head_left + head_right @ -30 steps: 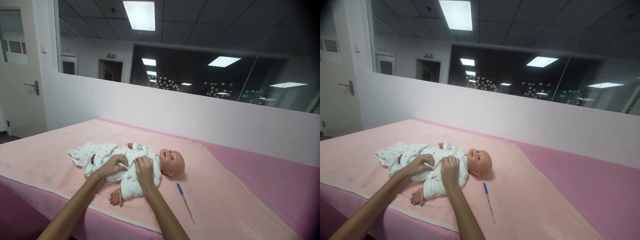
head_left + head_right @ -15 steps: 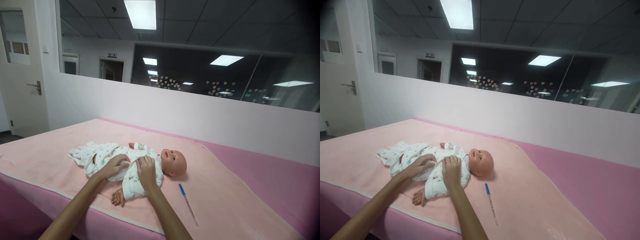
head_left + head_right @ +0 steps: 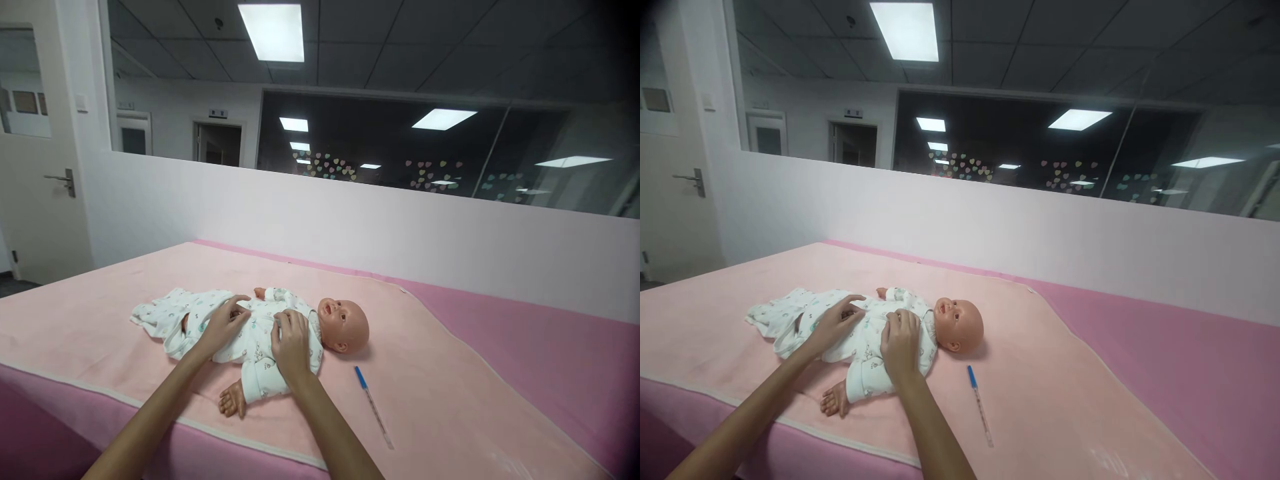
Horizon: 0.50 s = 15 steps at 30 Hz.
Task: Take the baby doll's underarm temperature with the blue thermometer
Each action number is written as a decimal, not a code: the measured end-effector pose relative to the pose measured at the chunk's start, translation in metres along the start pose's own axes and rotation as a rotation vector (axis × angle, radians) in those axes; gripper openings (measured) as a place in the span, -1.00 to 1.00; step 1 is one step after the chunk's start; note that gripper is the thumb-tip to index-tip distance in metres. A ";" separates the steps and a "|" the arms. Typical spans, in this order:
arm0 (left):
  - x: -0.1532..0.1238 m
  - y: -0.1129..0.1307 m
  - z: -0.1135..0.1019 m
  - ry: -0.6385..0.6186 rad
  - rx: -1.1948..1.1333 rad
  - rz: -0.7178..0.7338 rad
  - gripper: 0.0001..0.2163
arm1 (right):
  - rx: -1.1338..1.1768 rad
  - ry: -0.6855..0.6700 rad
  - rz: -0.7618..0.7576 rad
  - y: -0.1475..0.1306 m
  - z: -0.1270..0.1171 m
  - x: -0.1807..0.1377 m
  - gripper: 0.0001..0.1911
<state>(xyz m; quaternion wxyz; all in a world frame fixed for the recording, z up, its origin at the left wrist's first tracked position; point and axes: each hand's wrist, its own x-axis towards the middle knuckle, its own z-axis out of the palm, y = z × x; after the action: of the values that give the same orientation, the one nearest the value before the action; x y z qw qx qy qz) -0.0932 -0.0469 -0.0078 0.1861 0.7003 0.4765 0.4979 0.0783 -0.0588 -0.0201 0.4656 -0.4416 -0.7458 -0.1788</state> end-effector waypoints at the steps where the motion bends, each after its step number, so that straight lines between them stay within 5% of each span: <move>1: 0.002 -0.001 -0.001 0.015 0.031 -0.015 -0.75 | -0.018 0.014 -0.017 -0.001 -0.004 0.000 -0.83; 5: 0.011 -0.005 -0.008 -0.007 0.243 0.038 -0.86 | -0.095 0.020 0.002 0.001 -0.039 -0.008 -0.82; 9: 0.022 -0.001 -0.009 0.049 0.456 0.177 -0.84 | -0.230 0.043 0.257 0.026 -0.087 -0.049 -0.81; 15: 0.036 0.039 0.030 0.151 0.389 0.383 -0.80 | -0.659 -0.087 0.511 0.069 -0.114 -0.129 -0.71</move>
<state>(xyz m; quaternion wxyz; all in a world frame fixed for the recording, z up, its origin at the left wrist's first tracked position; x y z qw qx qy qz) -0.0467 -0.0282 0.0271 -0.0852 0.7610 0.4345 0.4742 0.2191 -0.1618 -0.0830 0.2967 -0.7450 -0.5340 -0.2679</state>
